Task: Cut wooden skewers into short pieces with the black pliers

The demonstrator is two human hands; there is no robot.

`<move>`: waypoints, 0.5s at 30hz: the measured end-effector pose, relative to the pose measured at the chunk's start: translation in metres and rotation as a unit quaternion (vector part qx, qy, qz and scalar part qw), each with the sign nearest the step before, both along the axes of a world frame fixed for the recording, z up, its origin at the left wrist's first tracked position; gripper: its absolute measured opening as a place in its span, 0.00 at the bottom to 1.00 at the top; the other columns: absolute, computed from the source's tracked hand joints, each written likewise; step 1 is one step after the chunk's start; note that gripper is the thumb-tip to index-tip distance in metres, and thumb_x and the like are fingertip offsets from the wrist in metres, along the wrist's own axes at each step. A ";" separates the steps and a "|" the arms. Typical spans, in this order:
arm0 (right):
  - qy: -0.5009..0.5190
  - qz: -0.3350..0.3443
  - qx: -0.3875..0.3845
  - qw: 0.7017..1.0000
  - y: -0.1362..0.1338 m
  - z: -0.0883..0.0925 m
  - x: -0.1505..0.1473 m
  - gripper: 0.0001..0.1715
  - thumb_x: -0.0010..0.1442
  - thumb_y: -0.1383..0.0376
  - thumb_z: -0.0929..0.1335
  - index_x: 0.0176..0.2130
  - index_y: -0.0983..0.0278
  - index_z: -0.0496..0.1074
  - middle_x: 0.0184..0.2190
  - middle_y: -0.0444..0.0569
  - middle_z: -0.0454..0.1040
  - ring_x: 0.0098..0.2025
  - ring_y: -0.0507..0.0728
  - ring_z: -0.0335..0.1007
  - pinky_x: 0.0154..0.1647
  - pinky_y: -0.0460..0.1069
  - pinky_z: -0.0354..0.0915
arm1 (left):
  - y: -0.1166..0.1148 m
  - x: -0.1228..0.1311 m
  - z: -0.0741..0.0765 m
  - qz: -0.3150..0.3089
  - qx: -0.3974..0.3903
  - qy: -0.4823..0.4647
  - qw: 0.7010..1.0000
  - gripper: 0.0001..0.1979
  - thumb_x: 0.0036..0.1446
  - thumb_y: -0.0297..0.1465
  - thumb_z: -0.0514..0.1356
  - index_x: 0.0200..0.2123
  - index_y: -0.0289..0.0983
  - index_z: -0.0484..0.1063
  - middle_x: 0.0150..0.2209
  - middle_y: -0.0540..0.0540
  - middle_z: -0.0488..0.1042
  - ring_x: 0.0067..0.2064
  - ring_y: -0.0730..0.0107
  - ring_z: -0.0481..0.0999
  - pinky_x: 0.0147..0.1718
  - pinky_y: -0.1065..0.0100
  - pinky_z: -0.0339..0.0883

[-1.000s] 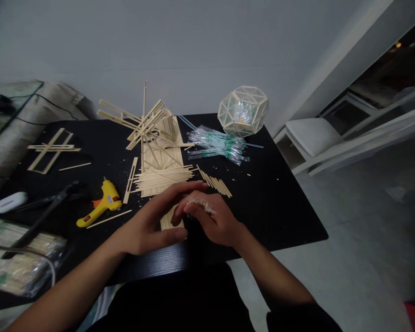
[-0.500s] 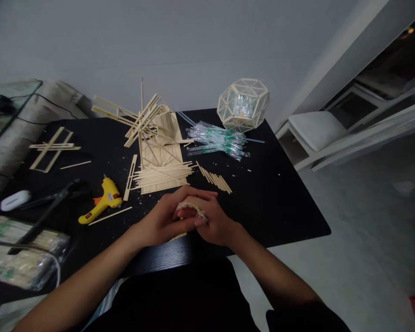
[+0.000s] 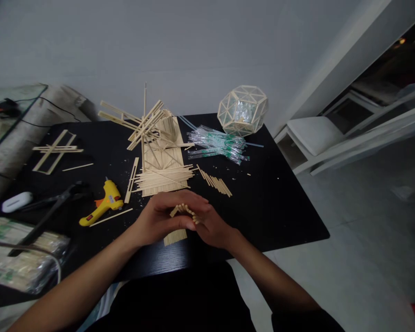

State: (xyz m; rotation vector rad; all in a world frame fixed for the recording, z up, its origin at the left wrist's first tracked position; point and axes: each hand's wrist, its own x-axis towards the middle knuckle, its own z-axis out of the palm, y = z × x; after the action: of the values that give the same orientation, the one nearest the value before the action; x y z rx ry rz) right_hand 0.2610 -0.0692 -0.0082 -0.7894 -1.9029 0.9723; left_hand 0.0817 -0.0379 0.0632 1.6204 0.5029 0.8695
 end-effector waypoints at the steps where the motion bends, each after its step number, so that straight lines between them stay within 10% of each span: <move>1: 0.001 0.001 0.006 1.000 0.000 0.000 0.001 0.16 0.74 0.62 0.62 0.55 0.60 0.73 0.53 0.54 0.80 0.57 0.62 0.76 0.59 0.59 0.73 | 0.001 0.001 -0.001 -0.009 -0.003 0.000 1.000 0.12 0.59 0.39 0.70 0.44 0.42 0.84 0.46 0.41 0.85 0.52 0.57 0.82 0.54 0.56 0.75; 15: -0.031 0.068 -0.048 0.996 0.000 -0.004 0.006 0.28 0.74 0.51 0.61 0.64 0.61 0.69 0.63 0.57 0.72 0.67 0.62 0.66 0.68 0.63 0.64 | 0.003 -0.007 -0.018 -0.066 0.033 0.018 0.997 0.12 0.62 0.38 0.68 0.47 0.43 0.84 0.48 0.40 0.84 0.55 0.58 0.81 0.55 0.57 0.74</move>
State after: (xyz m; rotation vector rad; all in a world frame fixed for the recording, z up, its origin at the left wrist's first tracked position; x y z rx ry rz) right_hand 0.2666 -0.0690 -0.0122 -0.7616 -1.9959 1.1426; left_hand 0.0747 -0.0353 0.0448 1.7111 0.3914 0.7671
